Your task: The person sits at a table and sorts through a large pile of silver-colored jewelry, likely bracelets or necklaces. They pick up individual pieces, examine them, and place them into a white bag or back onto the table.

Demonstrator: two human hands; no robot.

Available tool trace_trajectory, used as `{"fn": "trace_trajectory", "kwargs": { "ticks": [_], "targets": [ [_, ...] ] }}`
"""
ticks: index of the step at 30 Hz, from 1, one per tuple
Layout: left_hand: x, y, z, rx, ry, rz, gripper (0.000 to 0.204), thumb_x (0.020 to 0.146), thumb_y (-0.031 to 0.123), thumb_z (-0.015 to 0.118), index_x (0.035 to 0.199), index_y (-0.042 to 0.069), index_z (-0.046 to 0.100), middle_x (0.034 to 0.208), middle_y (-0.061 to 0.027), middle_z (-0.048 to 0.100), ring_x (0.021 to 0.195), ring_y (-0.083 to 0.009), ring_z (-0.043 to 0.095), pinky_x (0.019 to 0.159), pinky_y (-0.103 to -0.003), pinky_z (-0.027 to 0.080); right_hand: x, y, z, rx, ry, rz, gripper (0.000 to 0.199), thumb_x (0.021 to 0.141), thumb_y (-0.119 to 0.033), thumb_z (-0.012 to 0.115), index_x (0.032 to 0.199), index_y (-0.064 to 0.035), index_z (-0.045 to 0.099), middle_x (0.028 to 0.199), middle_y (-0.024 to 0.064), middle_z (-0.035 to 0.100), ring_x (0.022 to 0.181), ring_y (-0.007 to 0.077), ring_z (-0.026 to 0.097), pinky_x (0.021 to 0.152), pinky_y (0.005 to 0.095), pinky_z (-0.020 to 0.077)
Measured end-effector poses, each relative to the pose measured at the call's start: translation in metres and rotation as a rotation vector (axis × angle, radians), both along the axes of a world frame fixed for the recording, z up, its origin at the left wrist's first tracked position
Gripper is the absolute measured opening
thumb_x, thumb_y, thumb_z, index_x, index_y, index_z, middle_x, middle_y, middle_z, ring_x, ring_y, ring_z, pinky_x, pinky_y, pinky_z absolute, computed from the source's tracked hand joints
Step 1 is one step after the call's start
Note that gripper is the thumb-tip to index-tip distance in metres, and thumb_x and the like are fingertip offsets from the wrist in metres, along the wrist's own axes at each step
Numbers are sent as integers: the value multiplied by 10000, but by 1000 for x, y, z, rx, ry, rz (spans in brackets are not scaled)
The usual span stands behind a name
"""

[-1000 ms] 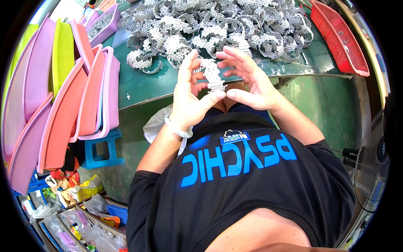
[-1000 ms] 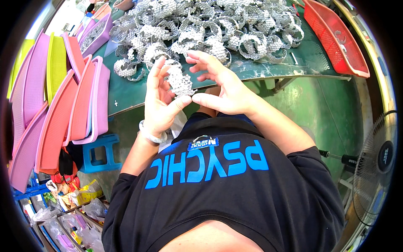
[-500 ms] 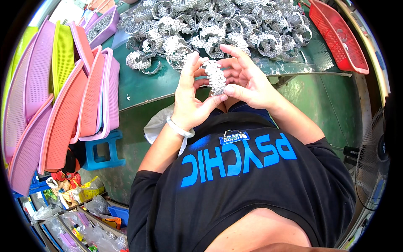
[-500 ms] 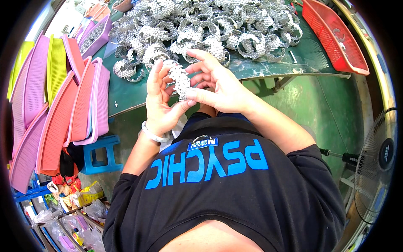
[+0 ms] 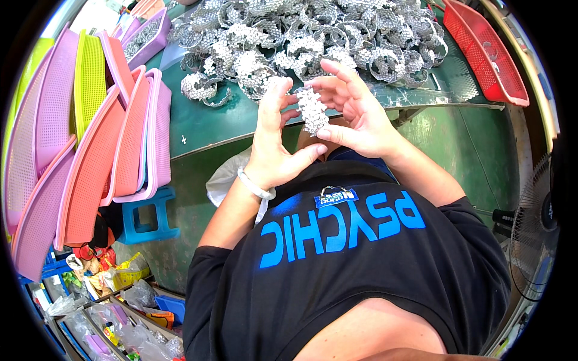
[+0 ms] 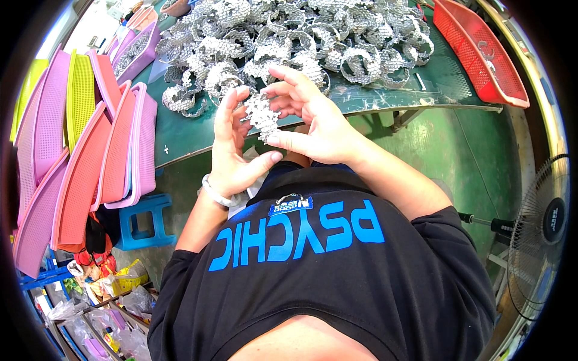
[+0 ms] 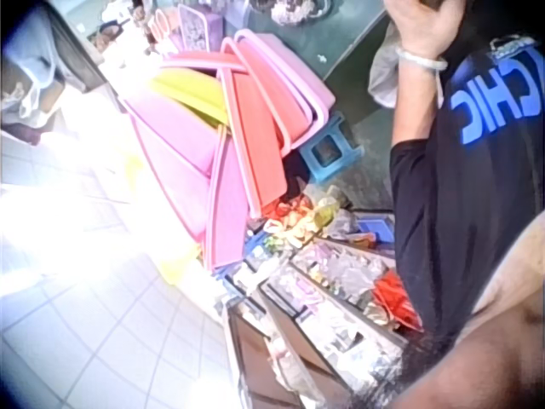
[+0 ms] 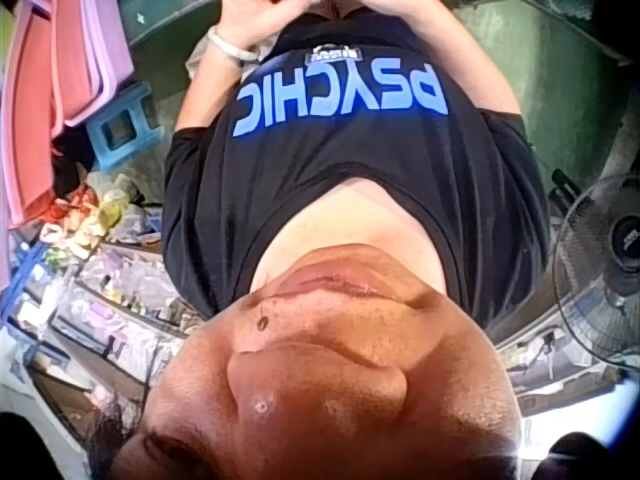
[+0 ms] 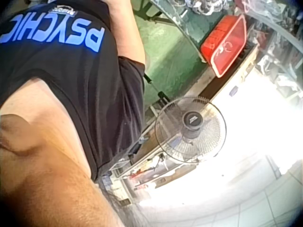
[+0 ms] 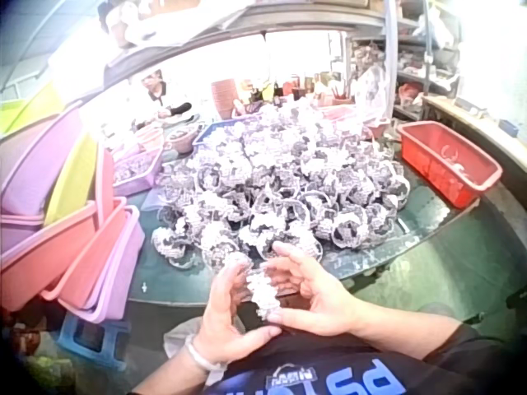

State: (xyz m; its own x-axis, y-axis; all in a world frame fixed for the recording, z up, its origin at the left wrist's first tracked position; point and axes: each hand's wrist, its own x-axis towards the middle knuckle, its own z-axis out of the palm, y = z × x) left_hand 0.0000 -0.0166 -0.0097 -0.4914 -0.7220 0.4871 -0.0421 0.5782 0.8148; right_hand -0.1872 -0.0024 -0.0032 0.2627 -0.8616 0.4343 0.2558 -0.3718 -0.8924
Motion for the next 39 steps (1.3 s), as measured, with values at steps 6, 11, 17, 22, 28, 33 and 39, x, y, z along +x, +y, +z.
{"fn": "trace_trajectory", "kwargs": {
  "ticks": [6,11,17,22,28,33,39],
  "targets": [
    [-4,11,16,437,230,-30,1046,664,228,801,1425,91,96,1284,-191,341,1101,-260,485,905,-367,436,-1,-1,-2,-117,114,-73,901,672,-6,734,1405,-91,216,1267,120,455,1092,196,486,941,335,397],
    [-9,11,16,583,354,-107,928,751,76,715,1424,103,77,1213,-162,412,1080,-218,496,914,-340,437,0,-2,0,-292,188,-121,919,649,19,735,1402,-80,218,1298,145,437,1126,234,491,961,366,397],
    [-6,8,11,630,461,-199,886,768,61,693,1424,105,99,1230,-146,421,1079,-224,502,926,-354,435,2,-2,-2,-320,189,-139,911,653,21,731,1400,-65,217,1313,169,415,1137,251,492,963,379,397],
    [-4,4,5,749,602,-329,843,790,167,693,1419,102,135,1312,-169,384,1116,-262,500,954,-390,419,4,-2,-2,-309,160,-134,904,662,20,728,1400,-56,212,1315,177,408,1137,250,489,959,376,396],
    [1,2,0,937,753,-443,781,839,215,635,1410,128,110,1281,-168,415,1173,-335,457,978,-453,394,2,-4,-2,-301,171,-109,910,675,35,710,1408,-59,179,1331,179,386,1150,245,468,977,374,373],
    [5,-1,-11,1011,854,-565,669,866,265,587,1390,159,185,1257,-173,459,1197,-386,429,994,-485,372,1,-3,0,-255,183,-72,911,701,62,675,1418,-68,128,1344,187,358,1177,247,440,1000,378,344],
    [9,-2,-15,1065,897,-589,533,911,328,495,1370,158,284,1297,-219,426,1193,-392,431,1007,-471,357,5,-2,1,-217,107,-91,907,666,64,696,1408,-70,192,1295,166,414,1094,214,504,940,348,403]
  ]
}}
